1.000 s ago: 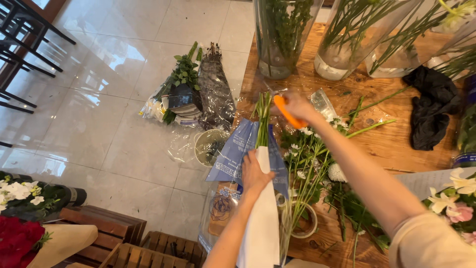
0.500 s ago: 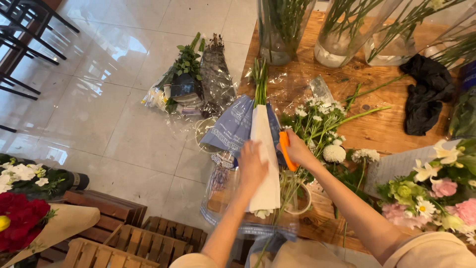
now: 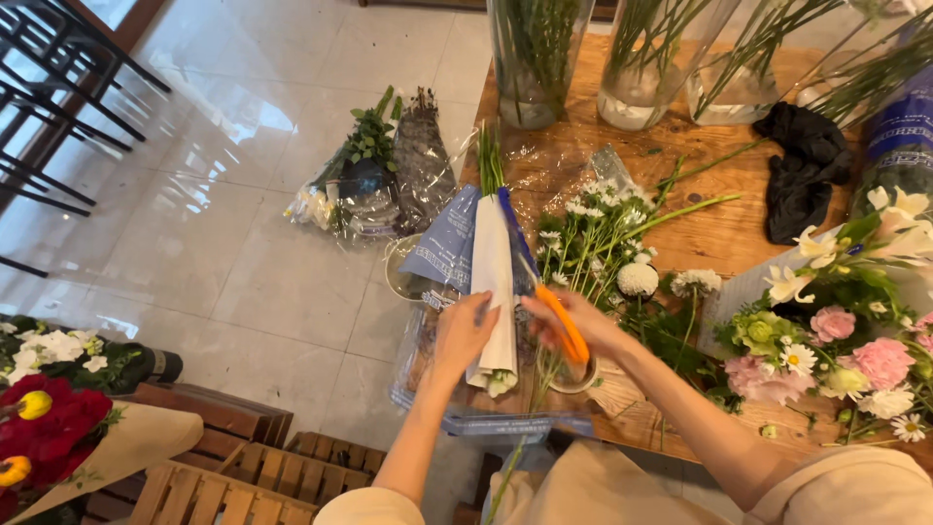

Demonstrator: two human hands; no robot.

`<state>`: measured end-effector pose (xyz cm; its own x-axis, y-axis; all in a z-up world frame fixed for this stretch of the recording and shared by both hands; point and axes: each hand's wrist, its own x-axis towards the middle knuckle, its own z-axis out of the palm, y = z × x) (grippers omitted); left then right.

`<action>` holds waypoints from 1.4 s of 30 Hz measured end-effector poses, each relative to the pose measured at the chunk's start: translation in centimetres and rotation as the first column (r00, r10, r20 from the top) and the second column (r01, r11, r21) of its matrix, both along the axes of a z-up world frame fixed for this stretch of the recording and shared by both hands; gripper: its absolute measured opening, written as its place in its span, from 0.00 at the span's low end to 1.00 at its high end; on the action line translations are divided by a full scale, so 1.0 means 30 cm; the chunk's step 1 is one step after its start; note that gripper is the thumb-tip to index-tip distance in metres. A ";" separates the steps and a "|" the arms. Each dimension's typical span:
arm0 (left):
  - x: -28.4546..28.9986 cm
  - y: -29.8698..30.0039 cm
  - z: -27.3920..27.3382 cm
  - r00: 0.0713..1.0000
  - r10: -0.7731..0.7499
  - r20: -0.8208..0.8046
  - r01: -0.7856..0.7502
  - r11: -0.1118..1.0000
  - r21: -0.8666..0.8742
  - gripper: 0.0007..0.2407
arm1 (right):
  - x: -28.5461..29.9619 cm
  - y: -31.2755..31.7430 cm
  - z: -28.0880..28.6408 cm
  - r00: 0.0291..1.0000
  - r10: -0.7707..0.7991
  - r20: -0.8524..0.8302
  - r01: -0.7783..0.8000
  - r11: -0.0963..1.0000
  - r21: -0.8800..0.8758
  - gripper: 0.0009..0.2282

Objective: The person trims flower stems with scissors, removes plastic wrapping from bunches, and places individual flowers into a small arrangement inside a pink box.

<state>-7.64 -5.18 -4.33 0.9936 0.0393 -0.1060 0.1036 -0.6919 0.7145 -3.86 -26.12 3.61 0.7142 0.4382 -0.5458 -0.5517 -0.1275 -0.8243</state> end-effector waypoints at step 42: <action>0.066 -0.017 -0.006 0.994 0.036 0.101 -0.037 0.999 0.013 0.14 | -0.111 0.042 0.049 0.926 0.143 -0.350 -0.097 0.984 0.146 0.38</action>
<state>-5.65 -5.67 -4.51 0.9971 0.0764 -0.0041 0.0565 -0.6996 0.7123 -7.20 -24.87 5.07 0.4196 0.5890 -0.6906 -0.7995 -0.1205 -0.5885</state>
